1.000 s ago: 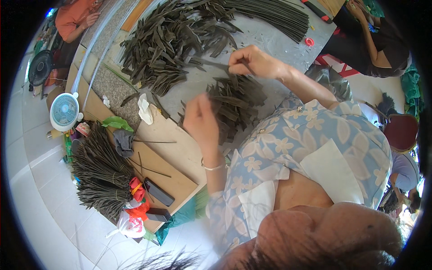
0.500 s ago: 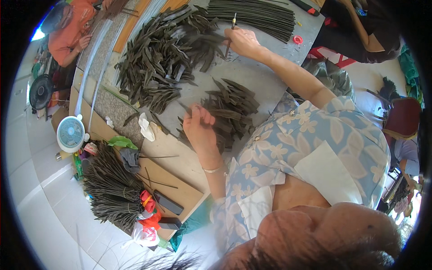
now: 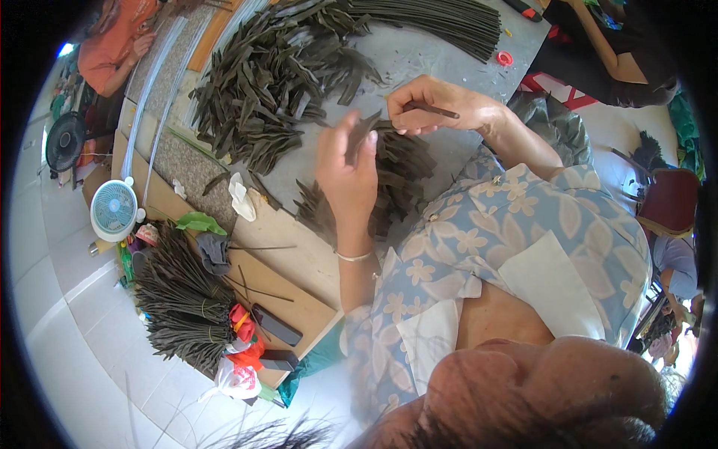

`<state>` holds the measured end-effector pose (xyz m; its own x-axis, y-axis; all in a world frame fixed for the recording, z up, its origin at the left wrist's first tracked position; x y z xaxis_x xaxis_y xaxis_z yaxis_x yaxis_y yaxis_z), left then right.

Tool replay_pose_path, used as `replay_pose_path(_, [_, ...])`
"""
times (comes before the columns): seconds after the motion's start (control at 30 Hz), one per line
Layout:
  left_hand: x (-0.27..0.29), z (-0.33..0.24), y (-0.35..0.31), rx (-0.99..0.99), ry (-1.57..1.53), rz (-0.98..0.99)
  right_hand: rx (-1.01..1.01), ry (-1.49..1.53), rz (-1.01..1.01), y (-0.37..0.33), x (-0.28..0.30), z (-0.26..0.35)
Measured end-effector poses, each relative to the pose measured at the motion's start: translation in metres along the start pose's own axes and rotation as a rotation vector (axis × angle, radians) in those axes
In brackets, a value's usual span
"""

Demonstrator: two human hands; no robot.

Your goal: Assemble artificial leaf bunches by applying adhesive to stems and attaching individual leaf pieces.

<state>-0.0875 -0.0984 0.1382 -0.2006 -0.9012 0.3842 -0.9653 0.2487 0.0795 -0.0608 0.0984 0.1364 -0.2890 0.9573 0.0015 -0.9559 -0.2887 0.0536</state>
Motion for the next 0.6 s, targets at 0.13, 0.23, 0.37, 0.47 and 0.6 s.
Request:
replay_pose_path(0.13, [0.003, 0.008, -0.006, 0.048, -0.025, 0.131, -0.026, 0.16, 0.117, 0.001, -0.009, 0.0])
replay_pose_path(0.23, [0.005, 0.031, -0.014, 0.122, -0.086, 0.125, 0.07, 0.029, -0.007, 0.011, 0.002, -0.021])
replay_pose_path(0.37, [0.003, 0.031, -0.02, 0.428, -0.745, 0.165, 0.067, -0.921, -0.359, 0.035, 0.034, -0.068])
replay_pose_path(0.47, [0.007, 0.059, -0.02, 0.418, -0.832, 0.248, 0.043, -1.153, -0.418, 0.058, 0.043, -0.102])
replay_pose_path(0.6, [0.004, 0.063, -0.02, 0.509, -1.035, 0.263, 0.063, -1.025, -0.436, 0.059, 0.051, -0.1])
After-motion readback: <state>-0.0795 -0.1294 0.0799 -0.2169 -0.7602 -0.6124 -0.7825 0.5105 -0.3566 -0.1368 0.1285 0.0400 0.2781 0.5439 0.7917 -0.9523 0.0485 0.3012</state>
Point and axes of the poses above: each hand's wrist, its own y-axis towards the middle knuckle, its own x-axis out of the back of the hand, z = x × y, the point moved 3 cm from there along y, towards the middle knuckle, and after that the axes turned 15 degrees about x, right-handed, at the moved point
